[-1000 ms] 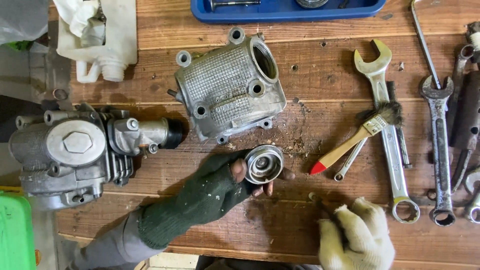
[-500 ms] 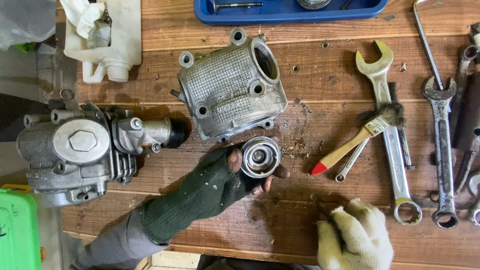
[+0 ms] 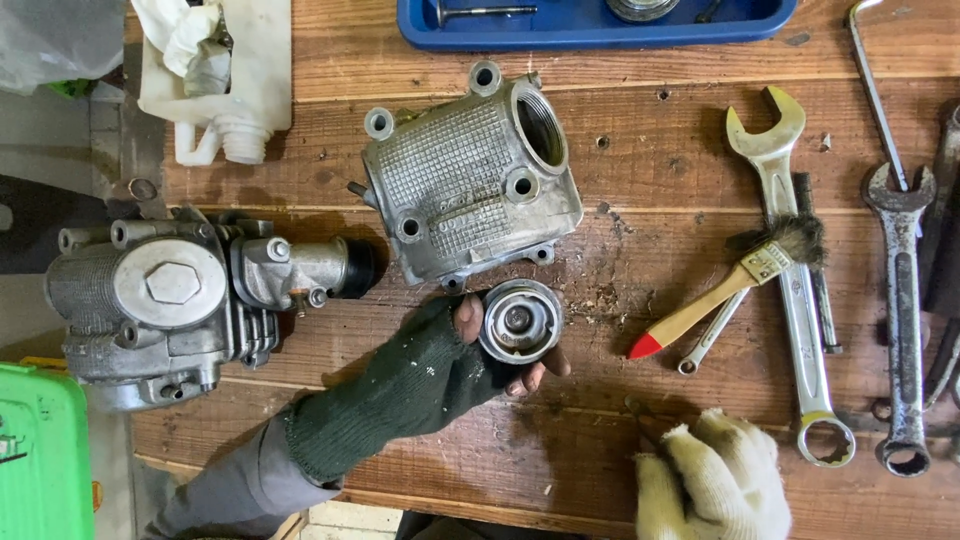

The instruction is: The person is using a small metal tool to scrape off accumulated dirt and grime from a small circular engine part on a wooden workbench.

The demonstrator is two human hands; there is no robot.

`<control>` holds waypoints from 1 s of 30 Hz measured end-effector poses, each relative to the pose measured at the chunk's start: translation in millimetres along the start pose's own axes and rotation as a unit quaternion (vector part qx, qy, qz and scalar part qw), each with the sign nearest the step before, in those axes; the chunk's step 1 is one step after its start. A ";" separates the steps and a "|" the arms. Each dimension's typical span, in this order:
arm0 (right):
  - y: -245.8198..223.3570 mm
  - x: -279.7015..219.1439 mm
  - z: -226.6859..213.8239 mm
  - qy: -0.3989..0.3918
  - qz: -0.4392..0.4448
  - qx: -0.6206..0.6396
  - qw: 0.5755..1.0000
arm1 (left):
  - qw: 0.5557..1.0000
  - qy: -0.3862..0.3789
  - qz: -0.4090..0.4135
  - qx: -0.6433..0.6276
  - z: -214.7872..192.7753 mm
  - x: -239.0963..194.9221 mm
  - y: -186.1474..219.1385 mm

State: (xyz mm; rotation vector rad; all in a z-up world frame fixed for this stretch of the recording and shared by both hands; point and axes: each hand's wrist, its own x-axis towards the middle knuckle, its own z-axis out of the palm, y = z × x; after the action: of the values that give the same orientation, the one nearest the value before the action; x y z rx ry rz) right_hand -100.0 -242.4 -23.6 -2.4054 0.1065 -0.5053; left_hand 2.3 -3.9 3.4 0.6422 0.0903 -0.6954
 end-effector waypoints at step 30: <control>16.4 -2.3 0.5 -0.019 -0.047 0.005 0.999 | 0.999 0.014 -0.046 -0.020 -2.9 4.7 0.4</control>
State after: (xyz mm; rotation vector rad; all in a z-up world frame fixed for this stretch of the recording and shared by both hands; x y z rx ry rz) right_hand -101.0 -254.4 -35.1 -2.4184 -0.0250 -0.5000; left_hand 6.5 -4.6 0.0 0.6118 0.1600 -0.7708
